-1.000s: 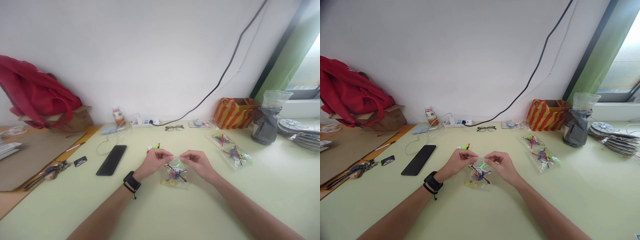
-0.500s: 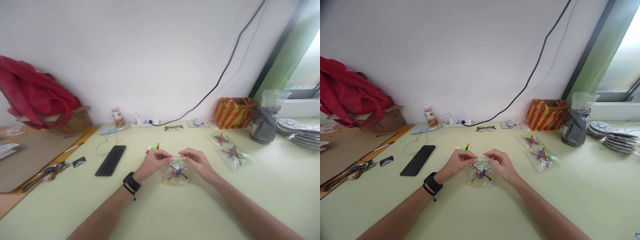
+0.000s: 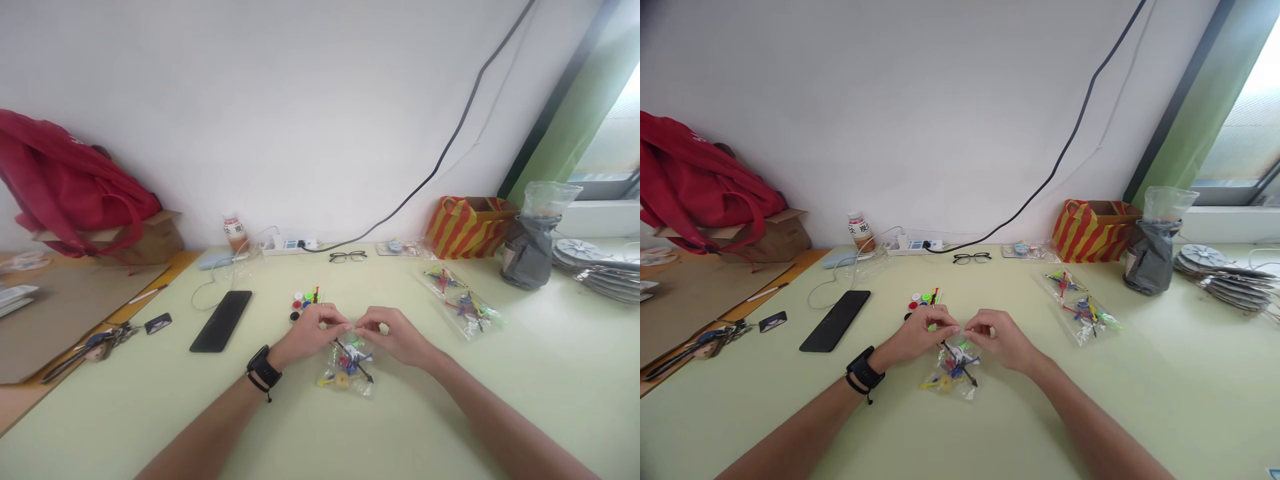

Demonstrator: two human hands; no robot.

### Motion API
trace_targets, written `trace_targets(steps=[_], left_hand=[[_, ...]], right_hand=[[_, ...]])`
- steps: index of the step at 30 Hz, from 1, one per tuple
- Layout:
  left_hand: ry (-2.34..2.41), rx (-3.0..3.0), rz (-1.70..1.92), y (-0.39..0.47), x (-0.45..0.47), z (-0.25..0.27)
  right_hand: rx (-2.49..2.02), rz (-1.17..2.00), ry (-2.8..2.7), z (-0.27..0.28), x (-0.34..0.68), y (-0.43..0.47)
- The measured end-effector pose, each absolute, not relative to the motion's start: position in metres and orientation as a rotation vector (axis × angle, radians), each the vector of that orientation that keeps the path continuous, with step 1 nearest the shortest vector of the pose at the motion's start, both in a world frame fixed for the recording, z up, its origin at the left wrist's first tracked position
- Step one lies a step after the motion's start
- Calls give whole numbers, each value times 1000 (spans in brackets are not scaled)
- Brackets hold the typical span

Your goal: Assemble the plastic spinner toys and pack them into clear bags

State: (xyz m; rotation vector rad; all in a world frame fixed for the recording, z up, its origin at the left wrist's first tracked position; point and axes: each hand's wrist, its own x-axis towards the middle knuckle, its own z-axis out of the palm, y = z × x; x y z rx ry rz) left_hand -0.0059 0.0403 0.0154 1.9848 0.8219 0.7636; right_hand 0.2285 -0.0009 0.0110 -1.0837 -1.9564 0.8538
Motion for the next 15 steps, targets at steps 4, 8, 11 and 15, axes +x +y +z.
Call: trace_targets(steps=[4, 8, 11, 15], left_hand=[[858, 1992, 711, 44, -9, 15], [912, 1998, 672, 50, -14, 15], [934, 1989, 671, 56, -20, 17], [1084, 2075, 884, 69, -34, 23]], right_hand=[[-1096, 858, -2031, 13, 233, 0], [-1130, 866, -2054, 14, 239, 3], [-1153, 869, -2066, 15, 246, 6], [-1222, 607, -2054, 15, 263, 15]])
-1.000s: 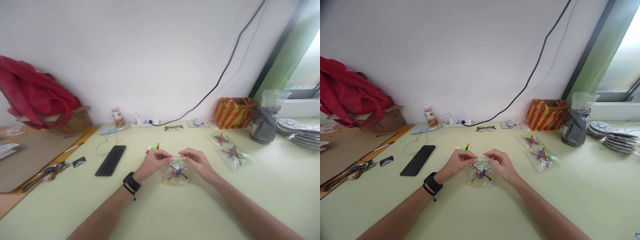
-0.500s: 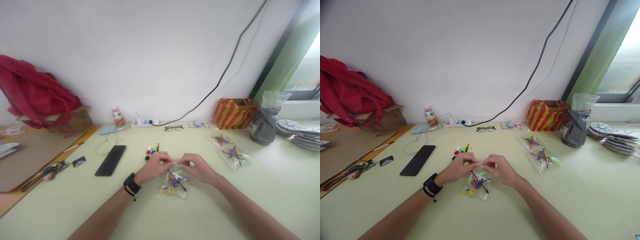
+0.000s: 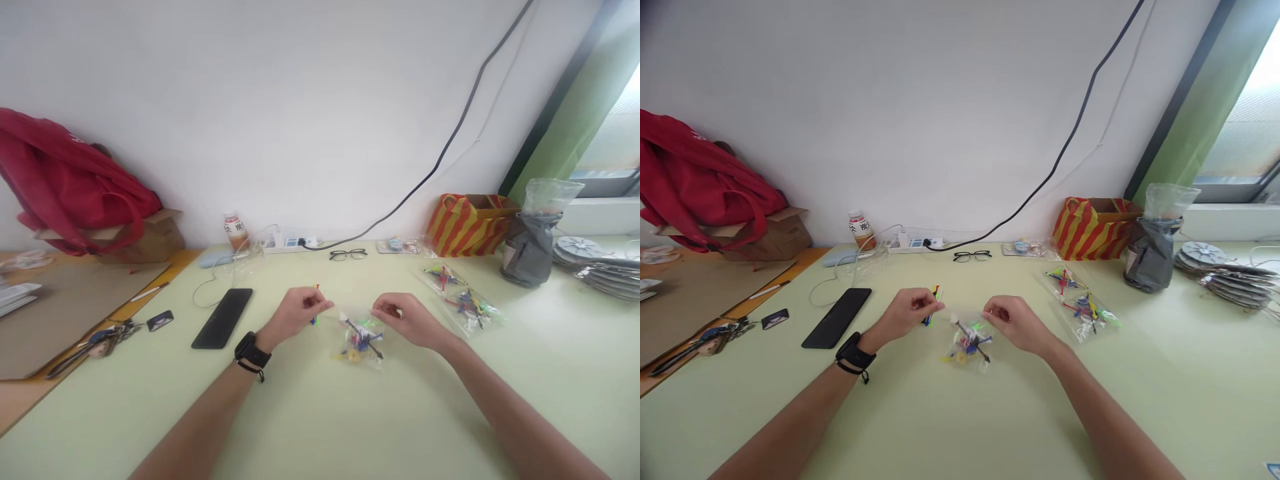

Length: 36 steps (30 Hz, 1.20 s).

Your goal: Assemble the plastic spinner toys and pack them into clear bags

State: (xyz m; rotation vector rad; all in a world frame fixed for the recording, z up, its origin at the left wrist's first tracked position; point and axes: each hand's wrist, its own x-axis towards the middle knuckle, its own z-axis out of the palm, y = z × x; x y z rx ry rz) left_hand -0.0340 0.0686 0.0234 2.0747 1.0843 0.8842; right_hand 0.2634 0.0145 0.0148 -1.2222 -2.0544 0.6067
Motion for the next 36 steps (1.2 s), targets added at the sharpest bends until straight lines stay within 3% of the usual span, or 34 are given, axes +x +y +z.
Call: trace_targets(steps=[5, 12, 28, 36], left_hand=[[1411, 2180, 1214, 89, -57, 18], [1272, 2503, 744, 90, -58, -14], [1090, 2431, 570, 67, -32, -13], [923, 2019, 758, 66, -31, -1]], right_hand=[[-1183, -97, -1806, 3, 295, 33], [-1249, -505, -2008, -28, 302, 55], [-1697, -314, -2024, -47, 296, 65], [-1137, 286, -2268, -24, 253, 23]])
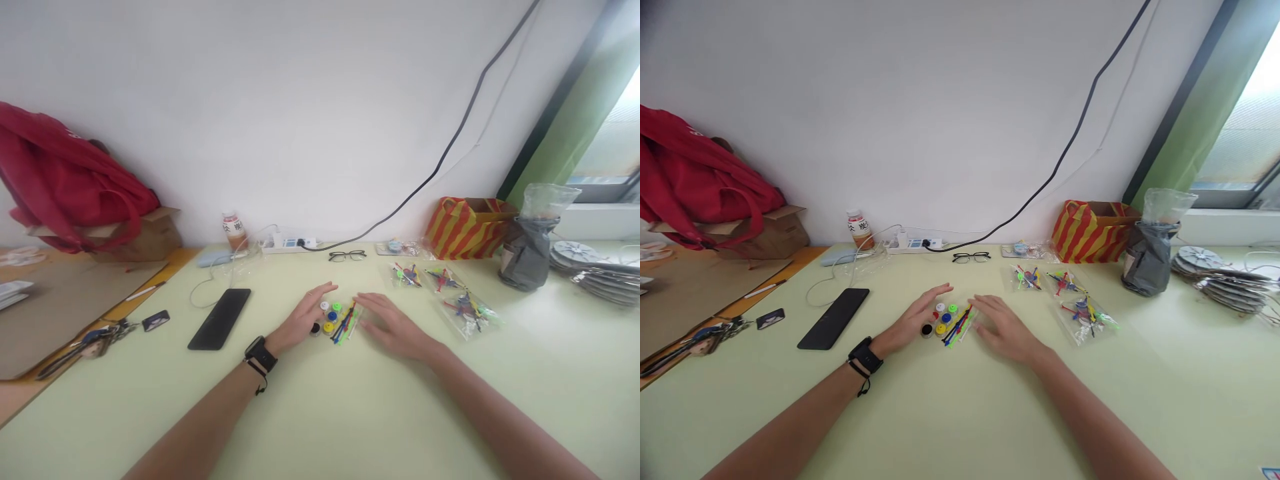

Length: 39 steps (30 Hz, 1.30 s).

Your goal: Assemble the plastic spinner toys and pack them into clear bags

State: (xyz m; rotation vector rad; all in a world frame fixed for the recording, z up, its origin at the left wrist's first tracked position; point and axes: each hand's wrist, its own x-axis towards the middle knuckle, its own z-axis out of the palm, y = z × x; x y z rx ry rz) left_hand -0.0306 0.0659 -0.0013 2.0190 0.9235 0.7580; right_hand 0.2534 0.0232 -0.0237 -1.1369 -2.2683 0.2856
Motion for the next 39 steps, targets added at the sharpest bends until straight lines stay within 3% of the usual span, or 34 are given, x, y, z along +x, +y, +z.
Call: trace_targets(steps=[13, 21, 28, 33, 39], left_hand=[[1132, 2378, 847, 69, -29, -10], [1149, 2212, 778, 64, -33, -2], [847, 2017, 830, 67, -31, -7], [1019, 2211, 973, 65, -31, -3], [1027, 2445, 727, 61, -33, -2]], right_hand=[[-1154, 416, -2159, -28, 257, 35], [-1232, 471, -2068, -34, 267, 42], [-1243, 370, -2124, -36, 273, 43], [-1246, 264, -2189, -35, 278, 43], [-1287, 180, -2246, -29, 278, 41]])
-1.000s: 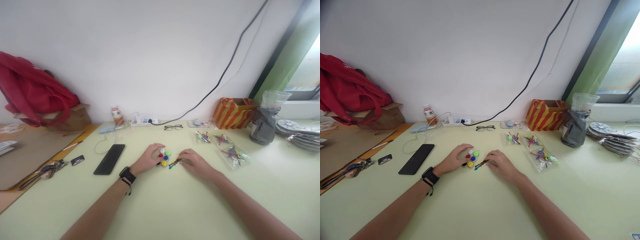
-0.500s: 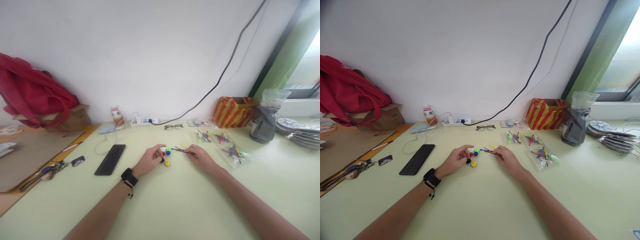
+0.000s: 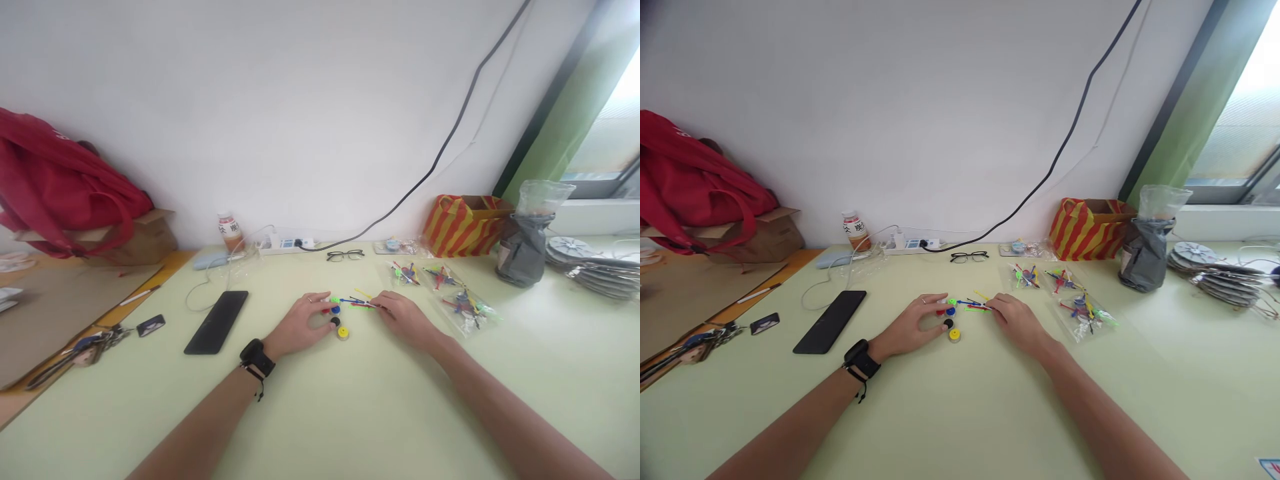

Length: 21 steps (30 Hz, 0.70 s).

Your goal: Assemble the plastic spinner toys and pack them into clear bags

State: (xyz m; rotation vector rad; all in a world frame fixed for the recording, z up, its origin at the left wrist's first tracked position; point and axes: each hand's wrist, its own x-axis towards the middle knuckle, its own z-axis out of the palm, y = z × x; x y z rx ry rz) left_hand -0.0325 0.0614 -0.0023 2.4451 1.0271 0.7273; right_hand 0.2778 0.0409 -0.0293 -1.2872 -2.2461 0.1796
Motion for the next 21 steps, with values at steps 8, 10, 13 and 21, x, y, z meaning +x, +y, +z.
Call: trace_targets(steps=[8, 10, 13, 21], left_hand=[[1052, 2536, 688, 59, -28, -3], [1026, 2564, 662, 56, -27, -1], [1000, 2595, 608, 54, -27, 1], [1019, 2488, 726, 55, -26, -1]], right_hand=[[-1298, 30, -2251, -31, 274, 39], [-1306, 12, -2235, -32, 275, 39], [-1312, 51, -2216, -32, 275, 39], [-1114, 476, -2011, -13, 243, 15]])
